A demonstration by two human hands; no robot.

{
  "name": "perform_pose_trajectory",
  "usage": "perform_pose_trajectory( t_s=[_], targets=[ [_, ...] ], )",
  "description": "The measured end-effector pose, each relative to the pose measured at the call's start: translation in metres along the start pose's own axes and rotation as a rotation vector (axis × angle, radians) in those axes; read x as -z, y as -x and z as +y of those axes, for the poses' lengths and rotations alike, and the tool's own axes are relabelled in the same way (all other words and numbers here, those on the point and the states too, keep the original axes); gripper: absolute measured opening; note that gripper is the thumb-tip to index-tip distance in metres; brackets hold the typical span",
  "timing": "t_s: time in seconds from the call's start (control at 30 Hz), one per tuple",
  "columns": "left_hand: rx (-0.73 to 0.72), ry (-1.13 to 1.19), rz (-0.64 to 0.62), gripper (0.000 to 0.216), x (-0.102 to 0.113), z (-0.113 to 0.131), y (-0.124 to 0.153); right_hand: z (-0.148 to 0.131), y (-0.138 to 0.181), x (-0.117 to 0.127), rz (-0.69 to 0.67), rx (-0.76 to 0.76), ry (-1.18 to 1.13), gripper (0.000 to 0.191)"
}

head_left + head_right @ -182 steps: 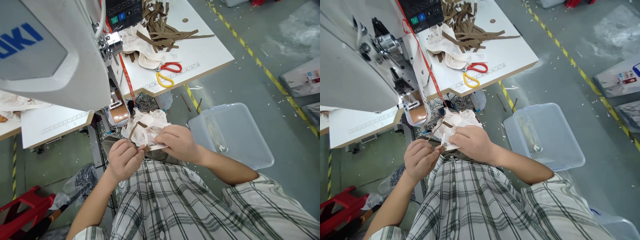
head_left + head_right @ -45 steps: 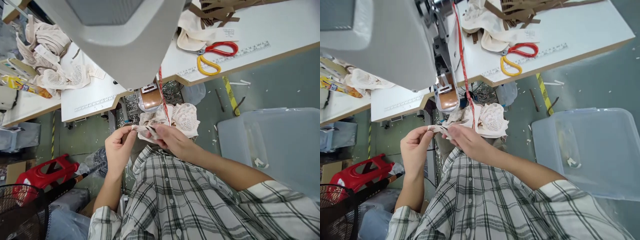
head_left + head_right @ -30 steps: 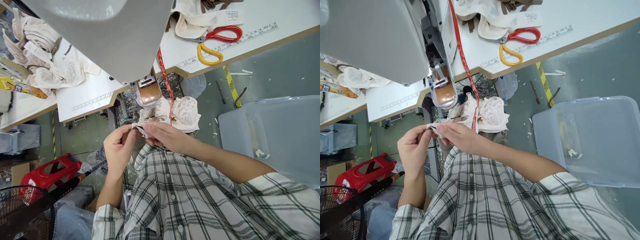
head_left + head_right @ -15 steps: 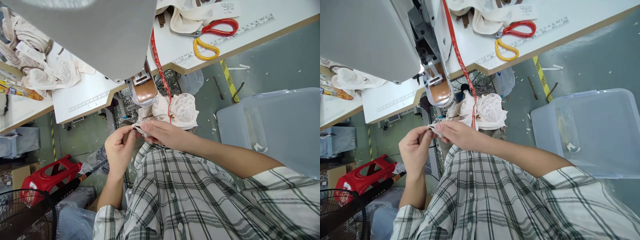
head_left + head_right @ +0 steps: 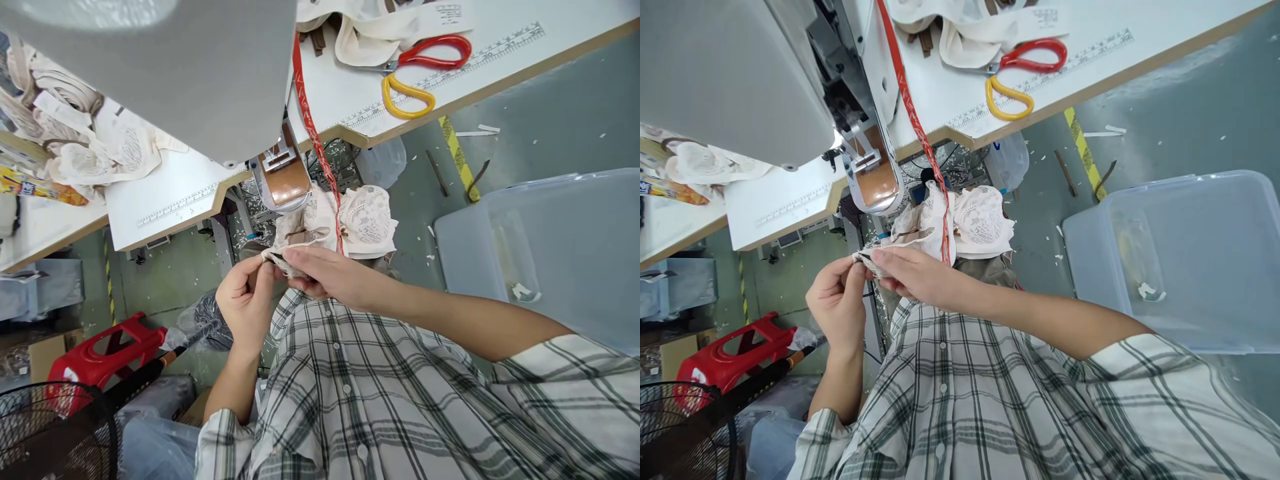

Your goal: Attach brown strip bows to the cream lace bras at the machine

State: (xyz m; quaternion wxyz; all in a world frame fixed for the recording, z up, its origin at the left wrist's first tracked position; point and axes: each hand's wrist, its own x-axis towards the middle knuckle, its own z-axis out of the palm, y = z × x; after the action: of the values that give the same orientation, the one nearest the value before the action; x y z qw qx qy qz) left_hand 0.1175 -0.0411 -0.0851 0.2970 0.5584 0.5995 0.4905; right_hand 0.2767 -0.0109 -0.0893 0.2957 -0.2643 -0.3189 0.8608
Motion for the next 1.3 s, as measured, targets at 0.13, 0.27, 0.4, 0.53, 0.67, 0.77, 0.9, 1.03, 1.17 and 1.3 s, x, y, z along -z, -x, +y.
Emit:
perform_pose_trajectory(
  t_s=[0.13,0.27,0.4,0.53,0.67,0.77,0.9,1.03,1.17,1.3],
  targets=[
    [-0.194,-0.232,0.025,0.015,-0.001,-0.002,0.002,0.002,0.001,0.002,0.01,-0.054,-0.066,0.033],
    [-0.279,-0.33,-0.004,0.017,-0.002,-0.005,0.003,0.002,0.002,0.004,0.025,-0.073,-0.056,0.035],
    [-0.321,-0.327,-0.04,0.016,-0.001,-0.009,0.001,0.001,0.001,0.006,0.034,-0.063,-0.005,0.036],
    [-0.376,-0.438,-0.029,0.016,0.004,-0.012,-0.001,-0.003,0.0,0.007,0.021,-0.091,0.03,0.035],
    [-0.429,-0.518,-0.035,0.016,0.007,-0.018,-0.001,-0.006,-0.001,0.009,0.019,-0.114,0.076,0.032],
    [-0.46,-0.526,-0.045,0.017,0.008,-0.022,0.0,-0.006,-0.002,0.011,0.012,-0.096,0.114,0.031],
    [-0.486,-0.558,-0.057,0.017,0.01,-0.024,0.0,-0.003,-0.005,0.012,-0.011,-0.037,0.135,0.03],
    [-0.461,-0.554,-0.057,0.017,0.01,-0.025,0.002,0.001,-0.005,0.012,0.012,-0.018,0.132,0.029],
    [-0.24,-0.315,-0.031,0.014,0.005,-0.03,0.009,0.008,-0.006,0.013,0.012,-0.041,0.076,0.029],
    [0.076,0.001,0.006,0.021,0.0,-0.034,0.016,0.012,-0.005,0.011,0.023,-0.067,0.033,0.033]
  ],
)
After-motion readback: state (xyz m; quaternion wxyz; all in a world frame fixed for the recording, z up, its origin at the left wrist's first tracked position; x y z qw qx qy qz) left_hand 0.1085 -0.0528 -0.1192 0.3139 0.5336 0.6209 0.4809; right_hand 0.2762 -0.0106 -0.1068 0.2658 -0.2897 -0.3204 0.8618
